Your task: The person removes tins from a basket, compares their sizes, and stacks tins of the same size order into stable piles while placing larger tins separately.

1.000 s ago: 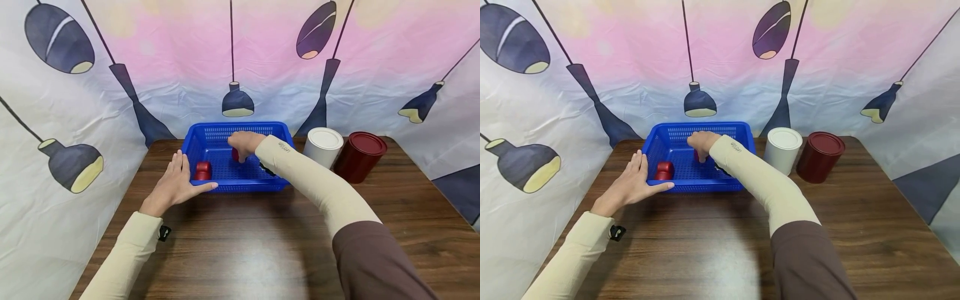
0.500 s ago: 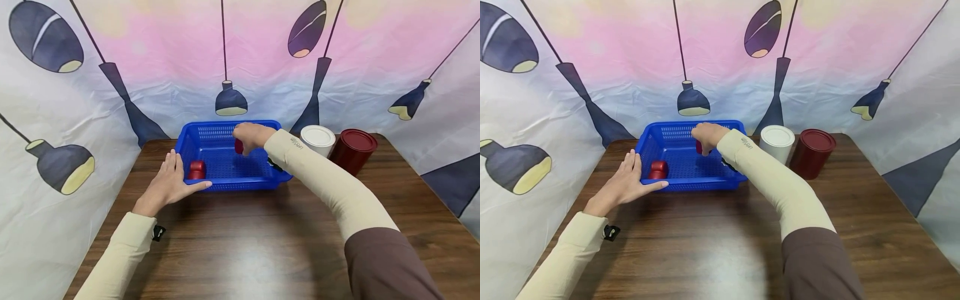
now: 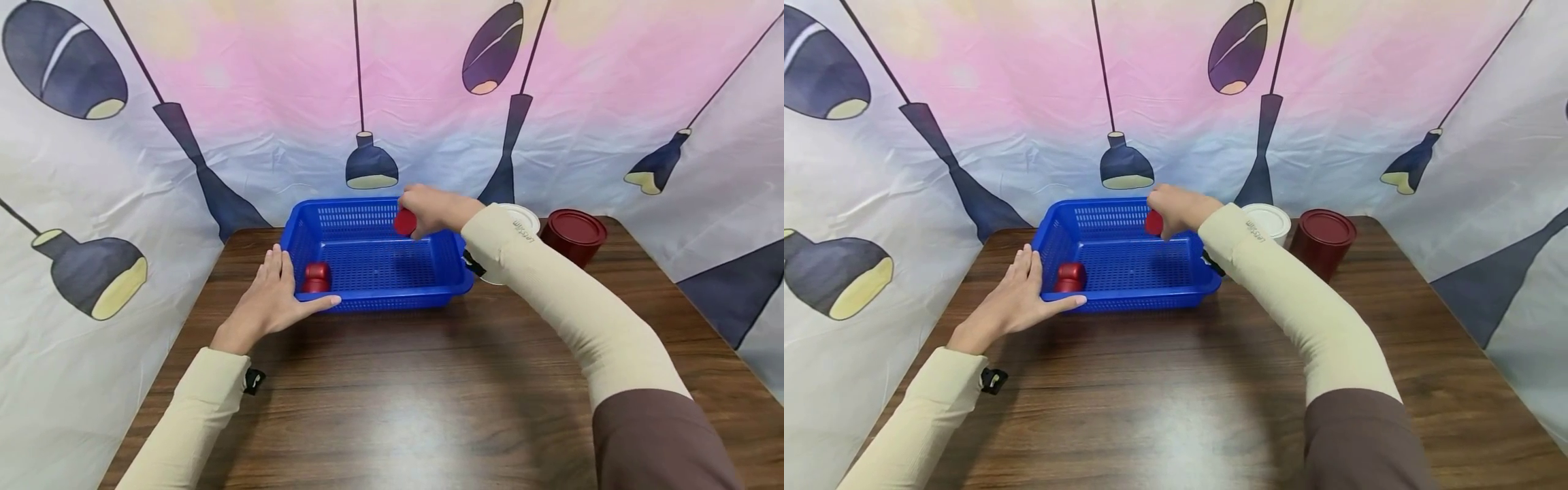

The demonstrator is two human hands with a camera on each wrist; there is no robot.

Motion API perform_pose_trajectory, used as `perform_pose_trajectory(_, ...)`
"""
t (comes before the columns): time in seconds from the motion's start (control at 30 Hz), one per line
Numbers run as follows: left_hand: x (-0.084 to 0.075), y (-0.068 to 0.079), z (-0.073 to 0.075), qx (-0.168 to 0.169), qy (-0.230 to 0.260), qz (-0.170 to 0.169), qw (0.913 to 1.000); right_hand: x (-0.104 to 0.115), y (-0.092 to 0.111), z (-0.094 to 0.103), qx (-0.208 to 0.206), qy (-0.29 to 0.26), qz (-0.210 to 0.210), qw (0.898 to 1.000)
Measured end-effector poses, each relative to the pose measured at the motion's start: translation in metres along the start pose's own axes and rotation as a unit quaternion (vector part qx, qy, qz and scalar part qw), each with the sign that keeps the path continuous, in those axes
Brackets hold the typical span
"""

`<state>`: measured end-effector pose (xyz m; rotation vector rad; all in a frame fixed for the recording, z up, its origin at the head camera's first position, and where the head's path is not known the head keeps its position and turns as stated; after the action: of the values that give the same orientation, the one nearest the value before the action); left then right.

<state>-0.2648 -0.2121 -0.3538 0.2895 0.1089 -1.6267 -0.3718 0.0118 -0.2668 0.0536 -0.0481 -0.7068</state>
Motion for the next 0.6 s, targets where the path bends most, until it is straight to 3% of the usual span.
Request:
perform_pose_trajectory(0.17,0.001,0.000,-0.001,0.001,0.006,0.000,1.0000,-0.006,0.020,0.013,-0.028,-0.020,0.005,0.999)
perform_pose_trajectory(0.43,0.001,0.000,-0.001,0.003,0.004,0.000,1.0000,-0.020,0.055,0.022,-0.032,-0.047,-0.018,0.998)
perform_pose_trajectory(0.6,0.001,0.000,-0.001,0.003,0.008,-0.001,1.0000,-0.029,0.078,0.027,-0.062,-0.050,-0.014,0.997)
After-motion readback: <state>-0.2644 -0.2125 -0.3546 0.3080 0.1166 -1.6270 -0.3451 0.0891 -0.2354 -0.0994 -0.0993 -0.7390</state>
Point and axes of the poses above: each hand's wrist, its own y-axis away from the middle knuckle, its own z-axis out of the back of the hand, x = y × z, the point moved 9 cm from there along -y, towards the middle knuckle, and after that the axes turned 4 degrees about z, right-handed, at the moved point
